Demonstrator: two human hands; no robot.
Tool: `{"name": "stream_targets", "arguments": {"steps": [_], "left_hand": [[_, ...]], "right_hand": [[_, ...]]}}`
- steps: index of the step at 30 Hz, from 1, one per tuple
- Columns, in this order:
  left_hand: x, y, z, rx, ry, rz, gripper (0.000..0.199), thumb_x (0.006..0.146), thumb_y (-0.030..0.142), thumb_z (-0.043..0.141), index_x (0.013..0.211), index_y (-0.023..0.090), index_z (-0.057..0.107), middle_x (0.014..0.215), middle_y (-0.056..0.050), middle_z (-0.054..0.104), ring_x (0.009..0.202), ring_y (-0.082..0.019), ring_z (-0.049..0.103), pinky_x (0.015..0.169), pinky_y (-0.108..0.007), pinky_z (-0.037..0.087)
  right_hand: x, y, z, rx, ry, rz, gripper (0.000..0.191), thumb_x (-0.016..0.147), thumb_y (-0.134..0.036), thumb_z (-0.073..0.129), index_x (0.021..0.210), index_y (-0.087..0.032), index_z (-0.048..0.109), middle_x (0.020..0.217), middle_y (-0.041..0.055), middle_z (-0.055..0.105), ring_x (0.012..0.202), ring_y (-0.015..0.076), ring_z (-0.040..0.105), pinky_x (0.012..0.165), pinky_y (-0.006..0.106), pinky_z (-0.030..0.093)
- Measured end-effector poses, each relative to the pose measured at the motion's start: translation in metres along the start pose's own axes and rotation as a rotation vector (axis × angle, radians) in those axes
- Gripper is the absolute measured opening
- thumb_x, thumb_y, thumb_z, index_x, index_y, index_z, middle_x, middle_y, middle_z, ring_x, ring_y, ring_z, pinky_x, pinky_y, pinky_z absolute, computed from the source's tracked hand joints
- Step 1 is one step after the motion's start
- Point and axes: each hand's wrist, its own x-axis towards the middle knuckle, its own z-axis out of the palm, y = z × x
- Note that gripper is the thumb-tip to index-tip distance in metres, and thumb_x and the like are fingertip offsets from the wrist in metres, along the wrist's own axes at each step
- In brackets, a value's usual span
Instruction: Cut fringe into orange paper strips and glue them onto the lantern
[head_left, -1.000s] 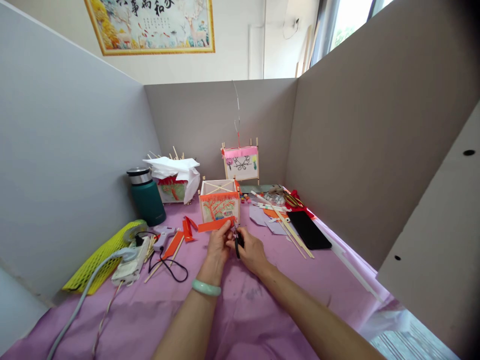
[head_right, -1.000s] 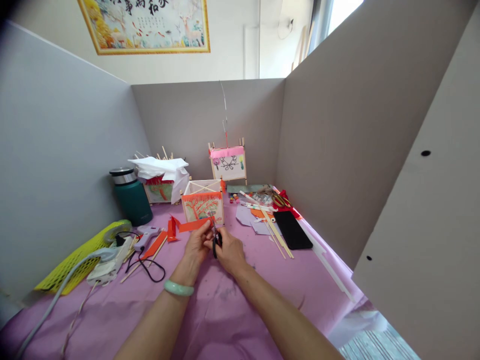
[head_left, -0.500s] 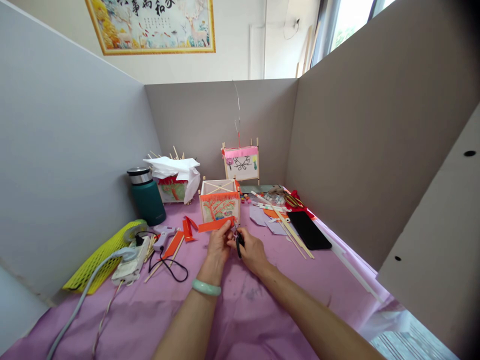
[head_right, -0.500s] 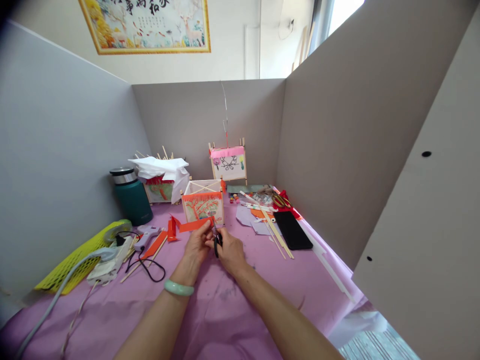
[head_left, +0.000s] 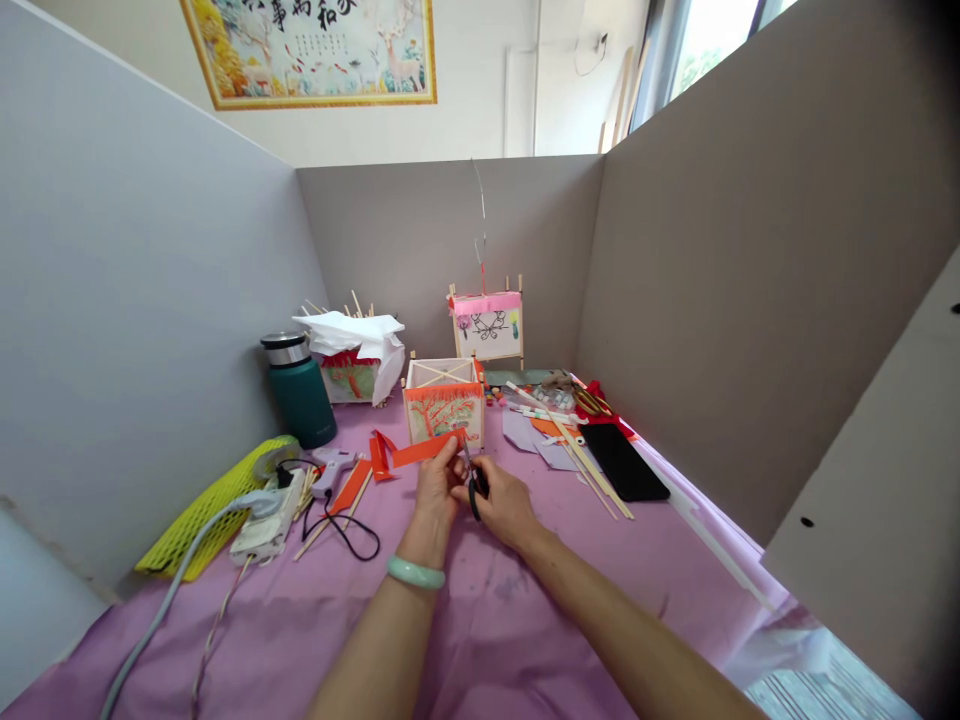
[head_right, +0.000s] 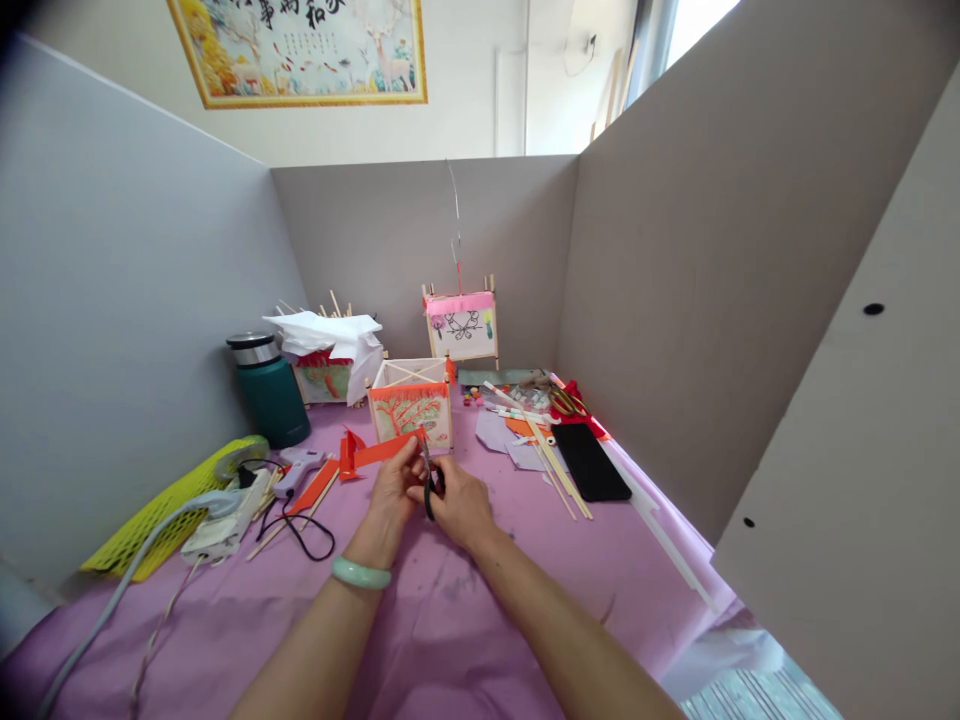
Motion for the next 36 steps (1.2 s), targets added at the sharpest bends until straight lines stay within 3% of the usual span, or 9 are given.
{"name": "stream_targets", "arguments": {"steps": [11, 36], "left_hand": [[-0.0002, -0.0011, -0.0021, 0.000, -0.021, -0.002, 0.047, 0.054, 0.042, 0.085, 0.054, 0.018, 0.044, 0.038, 0.007, 0.042, 0.037, -0.007, 0.039, 0.042, -0.022, 0.031], [0.0039, -0.0031, -0.0042, -0.027, -0.012, 0.006, 0.043, 0.053, 0.038, 0.086, 0.065, 0.017, 0.051, 0.044, 0.009, 0.039, 0.038, -0.005, 0.036, 0.041, -0.020, 0.027]], "right_hand": [[-0.0002, 0.0017, 0.0024, -0.025, -0.009, -0.032, 0.029, 0.087, -0.041, 0.055, 0.110, -0.024, 0.057, 0.088, 0.0010, 0.069, 0.076, 0.0183, 0.064, 0.065, 0.025, 0.038], [0.0015, 0.0076, 0.0057, -0.057, 0.003, -0.025, 0.026, 0.090, -0.039, 0.054, 0.108, -0.022, 0.059, 0.088, 0.0033, 0.072, 0.076, 0.0196, 0.066, 0.064, 0.025, 0.037]]}}
